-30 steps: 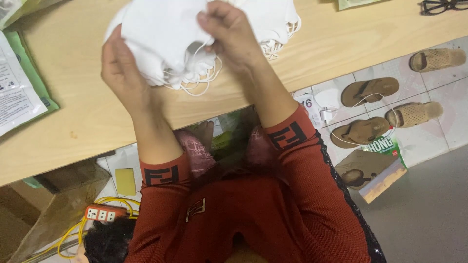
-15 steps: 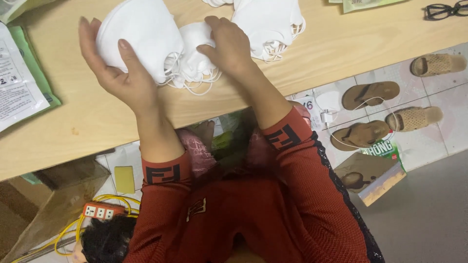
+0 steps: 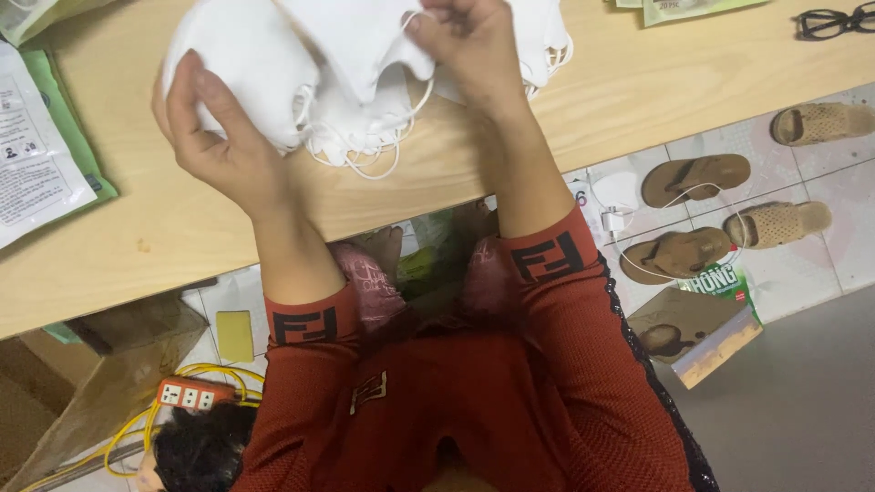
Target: Sorting, straightening, and stacking white cloth face masks on a wooden table.
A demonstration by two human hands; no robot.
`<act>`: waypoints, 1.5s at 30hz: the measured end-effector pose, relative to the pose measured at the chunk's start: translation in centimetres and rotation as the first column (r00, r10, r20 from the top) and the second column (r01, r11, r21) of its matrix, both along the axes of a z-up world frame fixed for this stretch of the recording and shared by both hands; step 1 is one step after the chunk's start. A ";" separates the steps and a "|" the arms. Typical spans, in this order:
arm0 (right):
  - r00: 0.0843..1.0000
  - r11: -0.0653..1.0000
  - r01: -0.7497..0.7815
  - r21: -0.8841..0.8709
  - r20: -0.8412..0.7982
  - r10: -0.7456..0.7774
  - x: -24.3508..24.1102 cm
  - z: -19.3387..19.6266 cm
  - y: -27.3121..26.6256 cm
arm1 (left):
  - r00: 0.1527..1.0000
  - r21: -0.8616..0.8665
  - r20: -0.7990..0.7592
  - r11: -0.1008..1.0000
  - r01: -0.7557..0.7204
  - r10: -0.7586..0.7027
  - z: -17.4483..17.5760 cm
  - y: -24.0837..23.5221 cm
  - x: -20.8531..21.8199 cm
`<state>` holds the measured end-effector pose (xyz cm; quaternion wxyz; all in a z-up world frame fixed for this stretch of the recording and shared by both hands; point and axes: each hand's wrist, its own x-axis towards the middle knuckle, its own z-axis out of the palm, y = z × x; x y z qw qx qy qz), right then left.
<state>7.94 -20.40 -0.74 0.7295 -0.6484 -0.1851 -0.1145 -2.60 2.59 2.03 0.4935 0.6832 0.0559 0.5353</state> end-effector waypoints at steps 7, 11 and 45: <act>0.985 0.983 -0.167 -0.071 -0.063 0.163 -2.8 0.1 4.3 | 0.960 0.053 -0.116 0.964 0.262 -0.255 -0.6 -0.6 0.5; 0.993 0.911 0.045 -0.409 0.115 0.003 -1.7 -1.1 3.4 | 0.974 0.002 -0.019 0.975 0.224 -0.224 -1.2 0.2 0.6; 0.966 0.959 -0.235 -0.155 0.071 0.248 -2.8 0.9 3.1 | 0.955 0.023 -0.167 0.968 0.251 -0.244 0.1 -0.5 0.1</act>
